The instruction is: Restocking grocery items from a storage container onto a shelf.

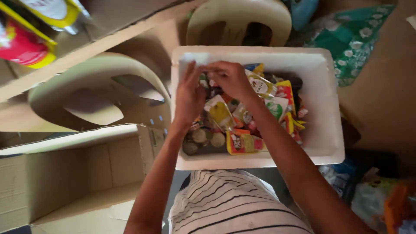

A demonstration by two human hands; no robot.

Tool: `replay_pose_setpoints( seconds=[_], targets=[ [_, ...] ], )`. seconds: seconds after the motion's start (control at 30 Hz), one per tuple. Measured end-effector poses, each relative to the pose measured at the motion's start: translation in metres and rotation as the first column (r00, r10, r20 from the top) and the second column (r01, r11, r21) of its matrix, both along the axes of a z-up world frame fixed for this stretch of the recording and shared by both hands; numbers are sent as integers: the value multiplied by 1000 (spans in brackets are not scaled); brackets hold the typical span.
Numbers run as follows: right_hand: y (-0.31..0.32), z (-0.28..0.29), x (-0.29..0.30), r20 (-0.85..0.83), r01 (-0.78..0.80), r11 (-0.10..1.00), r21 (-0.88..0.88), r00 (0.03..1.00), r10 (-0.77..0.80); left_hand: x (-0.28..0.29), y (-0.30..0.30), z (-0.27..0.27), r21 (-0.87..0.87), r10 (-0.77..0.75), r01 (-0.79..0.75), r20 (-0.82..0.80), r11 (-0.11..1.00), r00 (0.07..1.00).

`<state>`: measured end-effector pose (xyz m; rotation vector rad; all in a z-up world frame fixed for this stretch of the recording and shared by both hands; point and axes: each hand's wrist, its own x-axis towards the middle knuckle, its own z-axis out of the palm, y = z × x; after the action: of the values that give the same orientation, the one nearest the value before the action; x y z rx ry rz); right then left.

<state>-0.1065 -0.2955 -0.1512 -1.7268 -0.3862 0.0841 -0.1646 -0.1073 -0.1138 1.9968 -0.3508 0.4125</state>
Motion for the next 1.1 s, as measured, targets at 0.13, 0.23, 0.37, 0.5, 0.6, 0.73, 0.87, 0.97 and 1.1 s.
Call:
replay_pose_setpoints(
  seconds=[0.13, 0.23, 0.37, 0.5, 0.6, 0.73, 0.87, 0.97, 1.1],
  targets=[
    [-45, -99, -15, 116, 161, 921, -354, 985, -128, -1, -34, -97, 320, -12, 90, -238, 943, 971],
    [-45, -168, -36, 25, 129, 923, -364, 991, -129, -20, -47, -143, 403, 16, 79, -226, 912, 974],
    [-24, -155, -63, 23, 20, 917, -399, 1000, -12, -26, -61, -151, 610, 138, 70, -288, 790, 948],
    [-16, -123, -86, 238, -34, 915, -402, 961, 140, -26, -66, -149, 646, 270, -37, -266, 763, 925],
    [-11, -129, -97, 275, -2, 873, -488, 949, 156, -24, -67, -120, 605, 283, -35, -320, 796, 904],
    [-3, -144, -101, 356, 125, 757, -641, 923, 149, -22, -63, -160, 613, 283, -6, -356, 790, 891],
    [-4, -116, -97, 234, -3, 875, -485, 963, 133, -14, -59, -162, 603, 347, -52, -385, 796, 855],
    [-20, -121, -105, 206, 59, 898, -435, 978, 35, -27, -59, -164, 413, 364, -191, -394, 890, 844],
    [-34, -83, -100, -62, 90, 975, -205, 993, -104, -40, -64, -105, -86, 93, -160, -524, 983, 847]
  ],
)
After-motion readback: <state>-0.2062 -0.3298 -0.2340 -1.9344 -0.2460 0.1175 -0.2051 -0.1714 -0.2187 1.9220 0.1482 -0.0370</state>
